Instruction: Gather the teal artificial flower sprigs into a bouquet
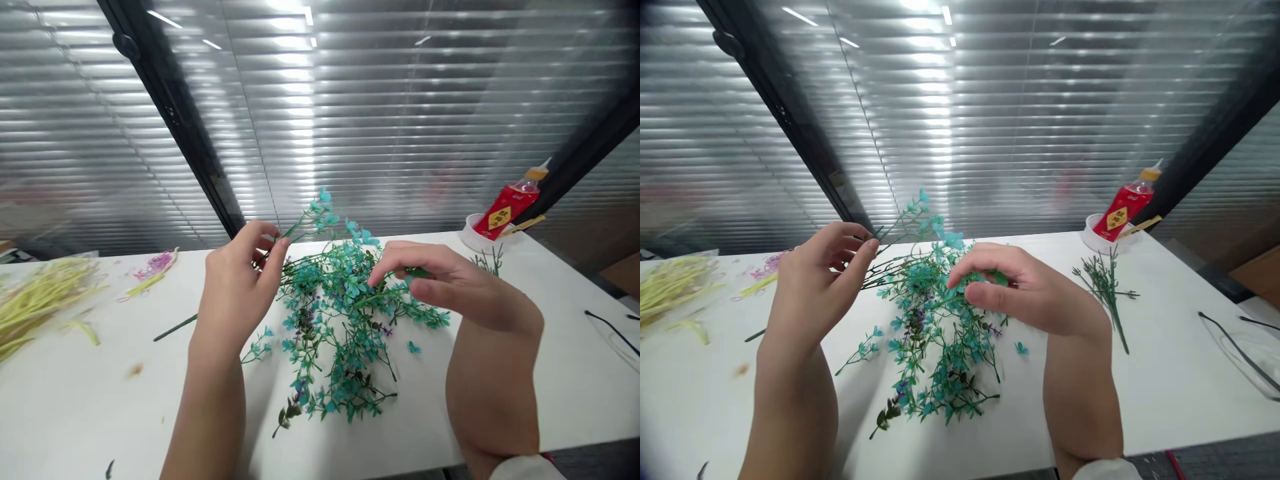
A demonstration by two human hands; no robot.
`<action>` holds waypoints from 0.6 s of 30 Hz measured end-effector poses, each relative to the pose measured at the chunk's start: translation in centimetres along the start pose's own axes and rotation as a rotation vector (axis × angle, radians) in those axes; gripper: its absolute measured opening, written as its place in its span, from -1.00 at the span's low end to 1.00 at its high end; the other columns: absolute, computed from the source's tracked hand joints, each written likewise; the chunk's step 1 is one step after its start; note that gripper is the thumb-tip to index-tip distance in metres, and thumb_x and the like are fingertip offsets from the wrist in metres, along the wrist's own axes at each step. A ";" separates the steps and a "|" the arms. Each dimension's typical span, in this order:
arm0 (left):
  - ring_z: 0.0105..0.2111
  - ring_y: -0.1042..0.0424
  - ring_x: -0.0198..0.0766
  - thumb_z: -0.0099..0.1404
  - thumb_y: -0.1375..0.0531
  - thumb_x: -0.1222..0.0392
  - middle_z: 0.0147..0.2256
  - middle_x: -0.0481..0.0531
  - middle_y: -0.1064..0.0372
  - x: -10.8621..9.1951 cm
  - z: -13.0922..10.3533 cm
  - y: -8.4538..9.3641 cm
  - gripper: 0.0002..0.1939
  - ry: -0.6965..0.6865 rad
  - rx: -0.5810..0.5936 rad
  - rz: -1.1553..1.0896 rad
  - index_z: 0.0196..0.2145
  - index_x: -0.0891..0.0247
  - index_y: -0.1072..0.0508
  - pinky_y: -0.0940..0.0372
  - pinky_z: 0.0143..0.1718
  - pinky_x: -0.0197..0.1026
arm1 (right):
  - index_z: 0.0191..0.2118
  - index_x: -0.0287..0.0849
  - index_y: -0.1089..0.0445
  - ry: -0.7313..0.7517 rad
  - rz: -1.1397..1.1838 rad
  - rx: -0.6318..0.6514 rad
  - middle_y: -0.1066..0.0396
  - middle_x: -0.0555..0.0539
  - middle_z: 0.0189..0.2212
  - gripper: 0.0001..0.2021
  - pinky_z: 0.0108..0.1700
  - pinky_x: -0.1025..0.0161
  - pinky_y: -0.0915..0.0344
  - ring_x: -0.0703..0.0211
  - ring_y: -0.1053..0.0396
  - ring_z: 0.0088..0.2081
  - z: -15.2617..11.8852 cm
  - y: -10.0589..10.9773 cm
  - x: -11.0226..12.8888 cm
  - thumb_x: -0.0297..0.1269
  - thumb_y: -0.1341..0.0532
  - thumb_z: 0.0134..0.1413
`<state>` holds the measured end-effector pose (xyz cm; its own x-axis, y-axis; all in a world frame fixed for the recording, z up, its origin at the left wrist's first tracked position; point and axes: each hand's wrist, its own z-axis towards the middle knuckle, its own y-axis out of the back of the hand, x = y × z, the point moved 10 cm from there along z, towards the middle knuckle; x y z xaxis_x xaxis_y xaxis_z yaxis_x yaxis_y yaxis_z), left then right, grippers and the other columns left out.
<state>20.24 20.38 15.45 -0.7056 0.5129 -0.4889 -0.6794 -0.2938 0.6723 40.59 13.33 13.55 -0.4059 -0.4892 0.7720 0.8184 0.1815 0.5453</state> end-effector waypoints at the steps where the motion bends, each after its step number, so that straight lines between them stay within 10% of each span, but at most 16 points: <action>1: -0.47 -0.43 -0.31 0.37 -0.16 0.04 -0.40 -0.04 -0.48 -0.1 0.0 -0.2 -0.82 -0.009 0.022 -0.020 -0.19 0.17 -0.44 -0.29 -0.42 -0.24 | -0.11 -0.02 -0.53 0.003 -0.025 -0.036 -0.42 -0.08 -0.26 -0.80 -0.34 0.25 -0.30 0.17 -0.36 -0.27 -0.1 0.5 0.0 -0.10 -0.27 0.20; 11: -0.55 -0.33 -0.35 0.42 -0.12 0.08 -0.44 -0.07 -0.46 -1.9 -0.3 -1.7 -0.78 -0.137 0.140 -0.044 -0.08 0.15 -0.50 -0.25 -0.44 -0.26 | -0.28 0.02 -0.58 0.182 0.138 -0.393 -0.33 0.04 -0.52 -0.93 -0.49 0.26 -0.15 0.28 -0.23 -0.48 -1.8 4.9 0.5 -0.21 -0.41 0.08; 18: -0.44 -0.40 -0.32 0.47 -0.04 0.14 -0.37 -0.04 -0.48 -3.9 -1.3 -3.9 -0.76 -0.324 0.386 -0.041 -0.17 0.18 -0.50 -0.24 -0.39 -0.26 | -0.23 0.04 -0.61 -0.005 -0.077 -0.543 -0.48 0.00 -0.39 -0.90 -0.46 0.30 -0.27 0.28 -0.36 -0.41 -0.5 5.0 -1.5 -0.19 -0.37 0.12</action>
<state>25.39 18.44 13.99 -0.5399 0.7595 -0.3628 -0.5383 0.0199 0.8425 45.49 14.54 14.97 -0.4736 -0.4796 0.7387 0.8782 -0.3215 0.3543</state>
